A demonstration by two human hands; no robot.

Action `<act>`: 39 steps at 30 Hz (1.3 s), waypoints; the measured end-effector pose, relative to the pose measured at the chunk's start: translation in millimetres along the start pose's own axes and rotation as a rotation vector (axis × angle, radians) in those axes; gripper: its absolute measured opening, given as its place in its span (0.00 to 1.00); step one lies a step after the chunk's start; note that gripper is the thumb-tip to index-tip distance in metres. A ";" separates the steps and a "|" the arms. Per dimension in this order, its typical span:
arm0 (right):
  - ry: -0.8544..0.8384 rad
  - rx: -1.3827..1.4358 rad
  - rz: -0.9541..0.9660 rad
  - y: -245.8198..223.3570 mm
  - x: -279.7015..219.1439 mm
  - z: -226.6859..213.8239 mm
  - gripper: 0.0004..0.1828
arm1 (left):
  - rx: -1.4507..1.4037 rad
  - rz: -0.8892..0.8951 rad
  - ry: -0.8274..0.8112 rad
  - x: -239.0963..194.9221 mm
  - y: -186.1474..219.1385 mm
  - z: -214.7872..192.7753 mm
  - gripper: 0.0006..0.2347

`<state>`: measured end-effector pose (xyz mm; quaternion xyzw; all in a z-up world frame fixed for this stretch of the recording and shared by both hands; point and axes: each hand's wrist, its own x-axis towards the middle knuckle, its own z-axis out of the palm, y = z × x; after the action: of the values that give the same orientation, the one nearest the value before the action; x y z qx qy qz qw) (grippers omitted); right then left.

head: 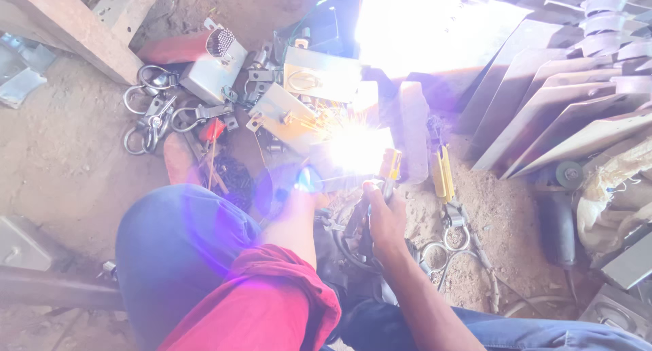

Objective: The person assembles metal parts by positioning a bracket onto a metal box, securing it with a bolt and nut using a wrench, and then spot welding the components together using a welding rod.

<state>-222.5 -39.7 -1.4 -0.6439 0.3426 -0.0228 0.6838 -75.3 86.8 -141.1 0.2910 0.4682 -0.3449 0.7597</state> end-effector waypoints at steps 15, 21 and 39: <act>-0.032 -0.038 -0.044 -18.3 -10.7 -0.5 0.13 | -0.049 -0.022 -0.014 26.1 5.9 -10.6 0.18; 0.060 0.223 -0.066 -2.4 -4.2 -3.8 0.13 | -0.059 -0.050 -0.026 25.6 0.5 -8.5 0.18; -0.006 0.147 -0.022 0.2 4.1 -6.3 0.17 | -0.003 -0.025 0.039 -11.4 -1.9 3.1 0.21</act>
<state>-222.6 -47.0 -3.0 -0.5957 0.3310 -0.0533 0.7299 -78.9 86.2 -129.7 0.2906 0.4871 -0.3478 0.7465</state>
